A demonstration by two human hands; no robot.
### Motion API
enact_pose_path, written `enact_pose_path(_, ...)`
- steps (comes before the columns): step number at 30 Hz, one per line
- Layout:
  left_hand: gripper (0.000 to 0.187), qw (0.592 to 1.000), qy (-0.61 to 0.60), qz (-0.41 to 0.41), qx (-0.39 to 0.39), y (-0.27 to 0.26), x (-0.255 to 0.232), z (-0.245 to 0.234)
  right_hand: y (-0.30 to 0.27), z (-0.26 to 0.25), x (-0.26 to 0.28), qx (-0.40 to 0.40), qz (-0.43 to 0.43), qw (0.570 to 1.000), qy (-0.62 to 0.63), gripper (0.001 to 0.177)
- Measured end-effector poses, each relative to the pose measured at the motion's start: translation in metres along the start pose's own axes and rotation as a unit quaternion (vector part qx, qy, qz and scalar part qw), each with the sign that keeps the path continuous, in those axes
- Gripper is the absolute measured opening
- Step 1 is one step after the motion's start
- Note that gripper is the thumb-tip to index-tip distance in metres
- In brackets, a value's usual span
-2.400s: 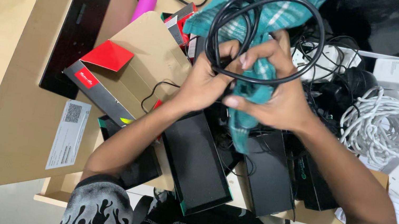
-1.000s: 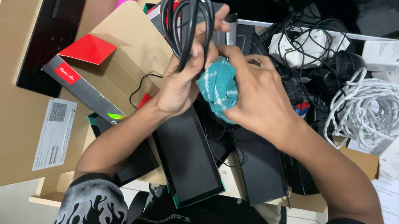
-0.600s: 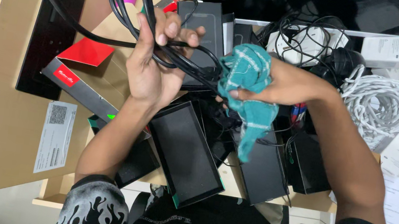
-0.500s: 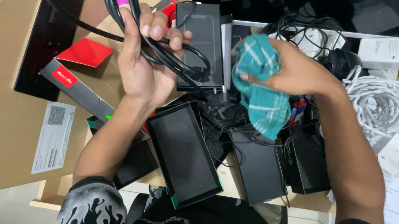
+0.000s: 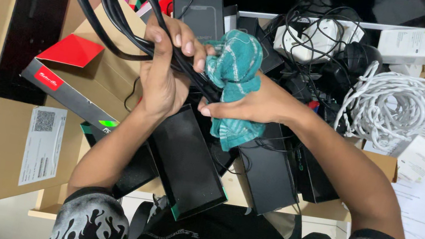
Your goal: The person wipes cables, power adapters, and a small white electronic device with a cloth before placing them into a desk drawer.
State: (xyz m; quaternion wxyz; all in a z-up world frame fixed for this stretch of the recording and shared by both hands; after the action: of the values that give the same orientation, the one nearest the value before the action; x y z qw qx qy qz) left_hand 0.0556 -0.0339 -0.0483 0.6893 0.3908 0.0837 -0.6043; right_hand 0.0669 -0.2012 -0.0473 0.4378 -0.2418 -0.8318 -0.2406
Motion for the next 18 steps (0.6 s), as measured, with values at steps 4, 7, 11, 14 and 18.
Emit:
enact_pose_path(4,0.033,1.000,-0.016,-0.010,-0.007,-0.002,-0.002,-0.002,-0.006,-0.014,-0.001,0.052,0.076,0.994,0.053,0.070)
enact_pose_path(7,0.034,0.998,-0.045,-0.030,-0.031,0.002,0.002,-0.006,-0.011,-0.019,-0.014,0.106,0.174,0.979,0.002,0.055)
enact_pose_path(11,0.036,0.994,-0.076,-0.038,-0.068,0.005,0.001,-0.012,-0.014,-0.025,-0.030,0.164,0.144,0.976,-0.007,0.041)
enact_pose_path(14,0.036,0.996,-0.058,-0.008,-0.070,0.006,-0.005,-0.013,-0.014,-0.026,-0.036,0.188,0.110,0.976,-0.028,0.041)
enact_pose_path(18,0.036,0.997,-0.037,0.003,-0.069,0.007,-0.001,-0.011,-0.016,-0.025,-0.041,0.235,0.175,0.954,-0.061,0.040)
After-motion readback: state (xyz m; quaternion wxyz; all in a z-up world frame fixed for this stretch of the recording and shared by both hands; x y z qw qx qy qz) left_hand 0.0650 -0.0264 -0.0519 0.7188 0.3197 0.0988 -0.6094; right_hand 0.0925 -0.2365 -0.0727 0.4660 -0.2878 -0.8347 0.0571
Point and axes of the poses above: each hand's wrist, its own y-axis towards the middle knuckle, its own z-axis out of the palm, x = y × z, the point moved 4 cm from there along y, towards the middle knuckle, and after that the axes turned 11 degrees about -y, right-handed, at the moved point
